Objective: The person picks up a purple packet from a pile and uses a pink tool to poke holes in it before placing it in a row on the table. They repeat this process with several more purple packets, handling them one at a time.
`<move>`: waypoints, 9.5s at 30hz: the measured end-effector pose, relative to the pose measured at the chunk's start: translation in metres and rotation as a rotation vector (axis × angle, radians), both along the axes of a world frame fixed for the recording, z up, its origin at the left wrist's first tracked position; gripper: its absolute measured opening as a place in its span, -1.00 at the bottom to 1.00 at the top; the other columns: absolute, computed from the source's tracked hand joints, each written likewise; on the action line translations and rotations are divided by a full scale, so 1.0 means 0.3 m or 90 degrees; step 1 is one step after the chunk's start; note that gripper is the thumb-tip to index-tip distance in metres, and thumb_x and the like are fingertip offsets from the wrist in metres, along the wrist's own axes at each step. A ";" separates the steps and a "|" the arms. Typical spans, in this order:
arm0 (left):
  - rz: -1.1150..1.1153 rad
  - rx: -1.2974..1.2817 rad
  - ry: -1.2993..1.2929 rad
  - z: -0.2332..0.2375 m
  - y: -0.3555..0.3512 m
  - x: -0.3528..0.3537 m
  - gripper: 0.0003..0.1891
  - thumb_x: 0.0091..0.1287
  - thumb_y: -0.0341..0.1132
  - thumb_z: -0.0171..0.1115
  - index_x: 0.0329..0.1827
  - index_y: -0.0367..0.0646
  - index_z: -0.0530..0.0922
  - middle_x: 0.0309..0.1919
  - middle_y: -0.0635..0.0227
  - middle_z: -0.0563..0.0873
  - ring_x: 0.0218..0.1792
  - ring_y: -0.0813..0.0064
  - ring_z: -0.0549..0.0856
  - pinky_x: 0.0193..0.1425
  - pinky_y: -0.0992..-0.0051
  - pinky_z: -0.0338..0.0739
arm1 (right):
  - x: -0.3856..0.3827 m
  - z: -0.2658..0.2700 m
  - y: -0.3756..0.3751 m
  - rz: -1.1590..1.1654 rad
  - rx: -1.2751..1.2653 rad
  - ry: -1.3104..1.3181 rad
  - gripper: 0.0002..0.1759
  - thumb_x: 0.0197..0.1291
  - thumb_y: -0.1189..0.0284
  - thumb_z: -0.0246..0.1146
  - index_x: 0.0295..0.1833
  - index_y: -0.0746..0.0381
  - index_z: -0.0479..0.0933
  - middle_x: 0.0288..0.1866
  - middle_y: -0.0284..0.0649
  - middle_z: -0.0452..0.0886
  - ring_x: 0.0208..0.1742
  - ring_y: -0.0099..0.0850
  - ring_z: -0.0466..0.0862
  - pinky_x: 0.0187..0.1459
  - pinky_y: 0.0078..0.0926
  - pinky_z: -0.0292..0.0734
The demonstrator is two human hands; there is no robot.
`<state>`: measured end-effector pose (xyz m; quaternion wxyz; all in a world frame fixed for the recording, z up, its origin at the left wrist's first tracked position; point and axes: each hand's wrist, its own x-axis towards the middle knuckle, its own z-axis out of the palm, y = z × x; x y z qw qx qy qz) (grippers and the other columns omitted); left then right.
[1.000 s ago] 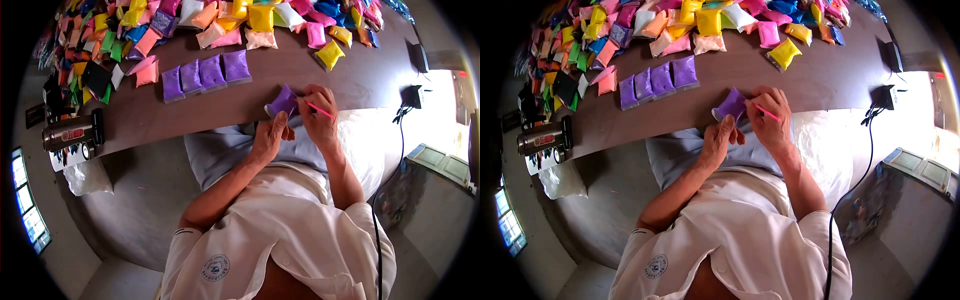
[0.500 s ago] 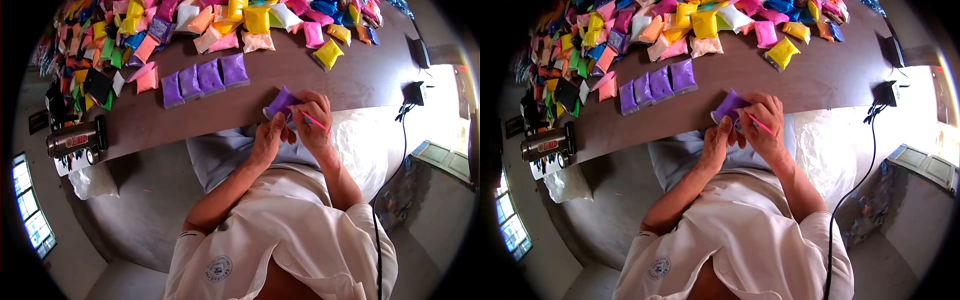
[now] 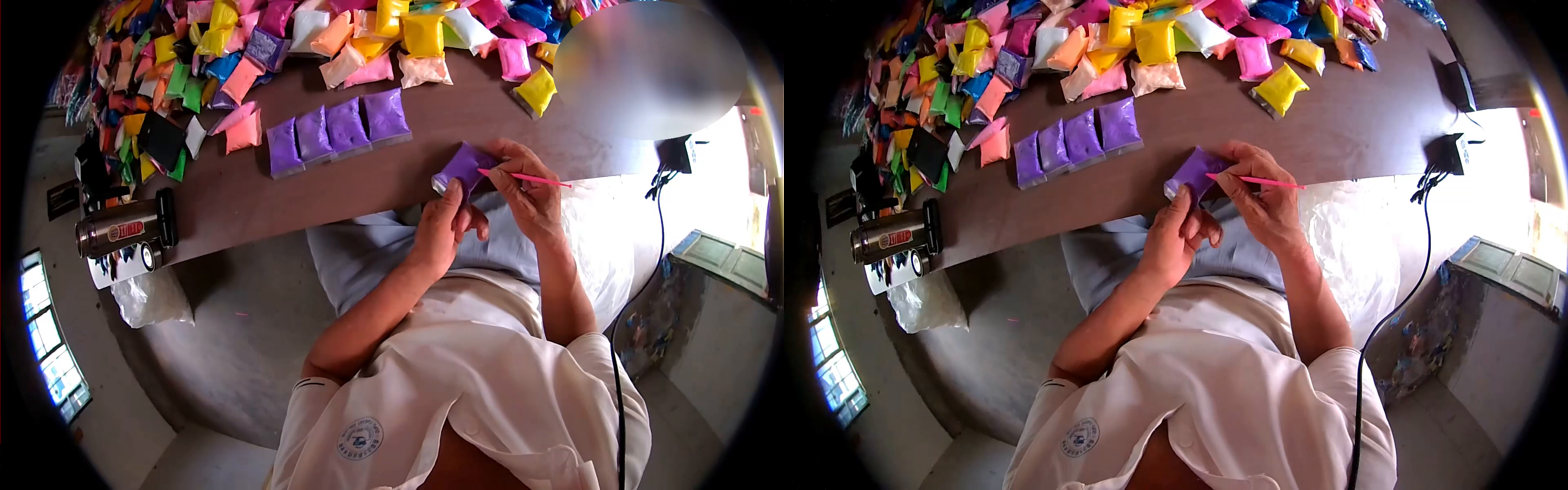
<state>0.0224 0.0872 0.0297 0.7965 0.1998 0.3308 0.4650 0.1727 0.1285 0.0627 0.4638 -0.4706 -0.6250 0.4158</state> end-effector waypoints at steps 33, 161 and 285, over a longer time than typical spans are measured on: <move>-0.012 -0.007 -0.031 -0.009 -0.029 -0.047 -0.42 0.40 0.18 -0.14 -0.62 -0.11 0.38 -0.56 0.30 0.53 -0.40 0.36 0.55 -0.17 0.41 0.39 | -0.021 0.147 0.212 0.349 -0.233 -0.248 -0.85 0.12 0.41 0.25 -0.29 0.29 0.51 -0.41 -0.34 0.55 -0.37 -0.63 0.48 -0.34 -0.60 0.40; 0.083 0.074 0.158 -0.113 -0.016 -0.018 -0.68 0.33 -0.11 0.20 -0.53 -0.08 0.45 -0.70 0.56 0.39 -0.57 0.63 0.53 -0.48 0.56 0.33 | -0.192 0.070 0.269 0.108 0.265 -0.240 -0.86 0.02 0.61 0.27 -0.42 0.30 0.41 -0.08 -0.15 0.61 -0.11 -0.15 0.60 -0.09 -0.32 0.51; -0.015 0.237 0.310 0.001 -0.073 -0.041 -0.43 0.40 0.13 -0.07 -0.31 -0.29 0.58 -0.43 0.37 0.63 -0.37 0.60 0.56 -0.20 0.55 0.45 | -0.011 0.100 -0.022 0.149 -0.228 -0.079 -0.63 0.18 0.28 0.30 -0.23 0.44 0.49 -0.51 -0.23 0.58 -0.47 -0.53 0.58 -0.42 -0.52 0.51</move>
